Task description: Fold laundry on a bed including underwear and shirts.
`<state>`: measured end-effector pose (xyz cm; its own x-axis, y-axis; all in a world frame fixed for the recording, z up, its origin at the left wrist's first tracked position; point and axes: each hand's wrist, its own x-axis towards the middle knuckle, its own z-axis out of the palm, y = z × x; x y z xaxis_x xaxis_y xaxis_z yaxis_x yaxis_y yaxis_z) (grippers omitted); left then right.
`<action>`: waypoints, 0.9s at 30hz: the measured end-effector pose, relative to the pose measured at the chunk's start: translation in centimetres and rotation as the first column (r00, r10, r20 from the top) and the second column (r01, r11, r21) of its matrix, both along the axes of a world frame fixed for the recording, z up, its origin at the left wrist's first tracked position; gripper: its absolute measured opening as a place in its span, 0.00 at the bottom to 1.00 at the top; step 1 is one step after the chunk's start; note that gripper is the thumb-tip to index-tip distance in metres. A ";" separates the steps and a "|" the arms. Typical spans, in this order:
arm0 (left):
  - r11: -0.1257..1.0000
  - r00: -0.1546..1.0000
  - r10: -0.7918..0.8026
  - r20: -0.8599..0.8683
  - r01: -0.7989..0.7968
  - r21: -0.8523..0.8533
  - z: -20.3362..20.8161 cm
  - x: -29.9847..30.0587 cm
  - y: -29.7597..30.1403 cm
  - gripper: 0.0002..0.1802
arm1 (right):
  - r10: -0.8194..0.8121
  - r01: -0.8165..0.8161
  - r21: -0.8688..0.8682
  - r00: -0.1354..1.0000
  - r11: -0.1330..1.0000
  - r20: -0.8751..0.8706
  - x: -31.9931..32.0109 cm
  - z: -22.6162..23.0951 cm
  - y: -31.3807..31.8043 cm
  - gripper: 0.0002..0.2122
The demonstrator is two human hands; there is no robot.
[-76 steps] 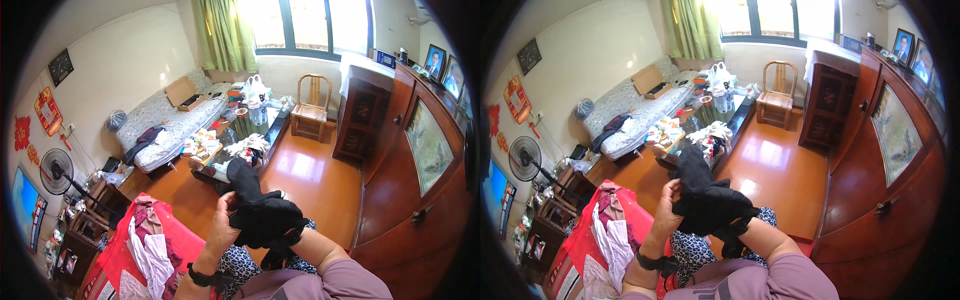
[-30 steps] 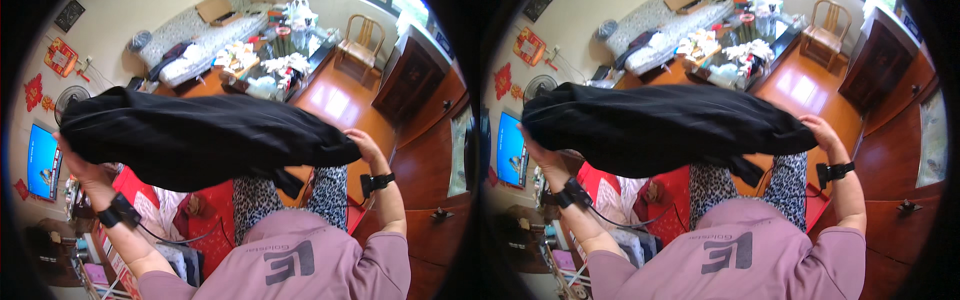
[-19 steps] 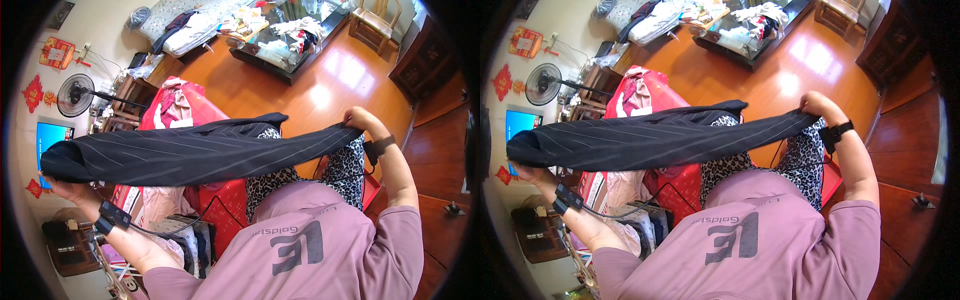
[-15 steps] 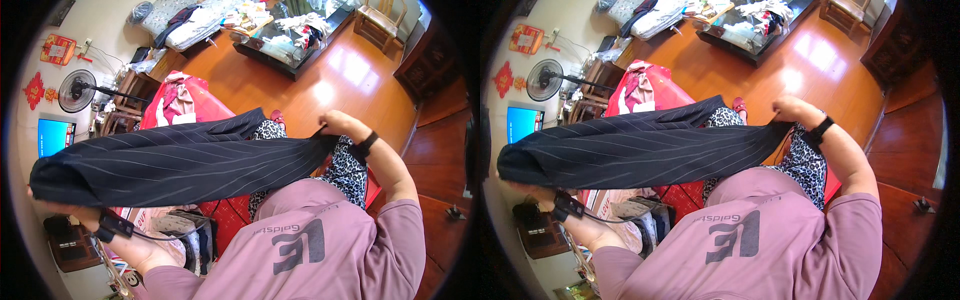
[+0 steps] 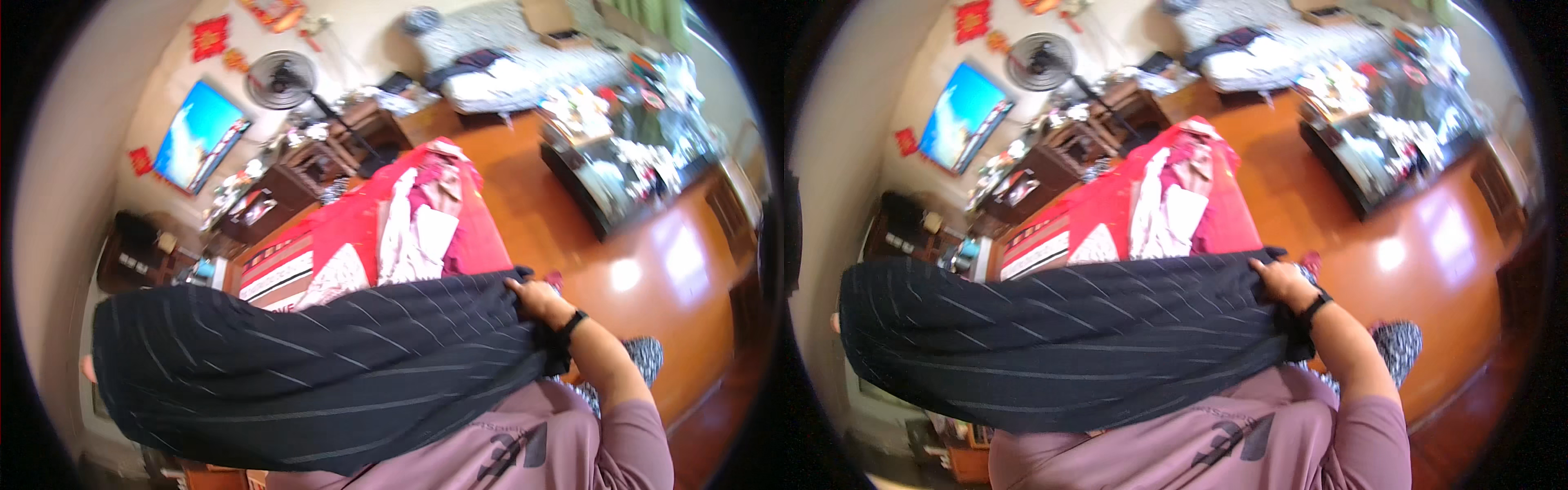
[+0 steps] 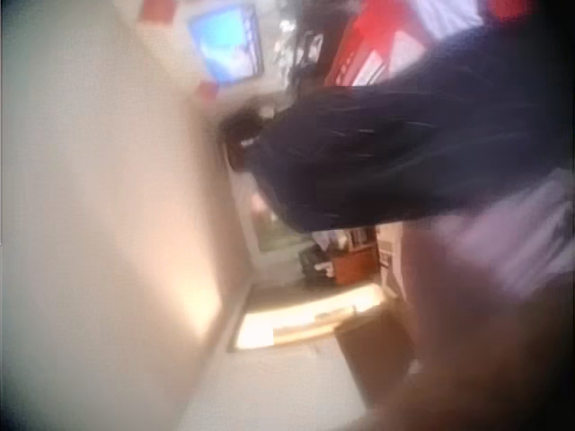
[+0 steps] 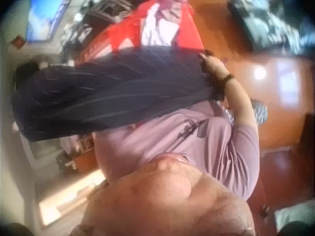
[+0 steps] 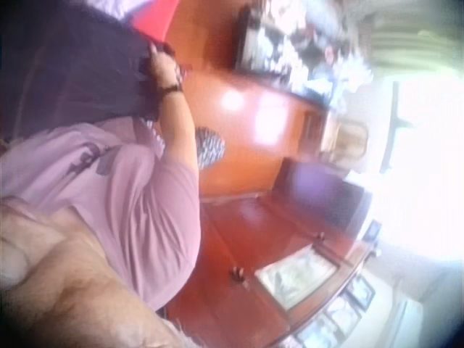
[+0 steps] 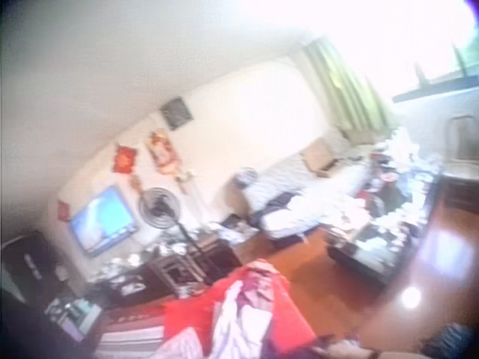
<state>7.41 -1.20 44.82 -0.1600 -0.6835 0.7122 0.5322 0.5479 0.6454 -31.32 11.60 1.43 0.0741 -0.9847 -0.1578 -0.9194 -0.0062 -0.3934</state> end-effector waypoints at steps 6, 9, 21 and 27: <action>0.989 0.989 -0.143 0.047 0.140 0.050 -3.0 -3.1 3.7 0.27 | -0.281 0.487 -0.004 0.511 0.873 0.812 -3.0 -5.0 -3.1 0.18; 0.901 0.885 -0.433 0.170 0.428 0.068 -5.6 -6.3 4.5 0.27 | -0.049 0.650 -0.197 0.340 0.734 0.939 -8.5 1.8 -1.2 0.18; 0.470 0.126 -0.291 0.948 0.882 0.027 -14.6 -33.1 13.3 0.19 | 0.622 0.729 -0.529 0.182 0.434 0.761 -17.1 30.2 10.3 0.18; 0.523 0.112 -0.555 0.824 0.817 0.241 -20.6 -35.2 10.8 0.21 | 0.345 0.638 -0.666 0.570 0.387 0.746 -12.0 32.5 16.8 0.07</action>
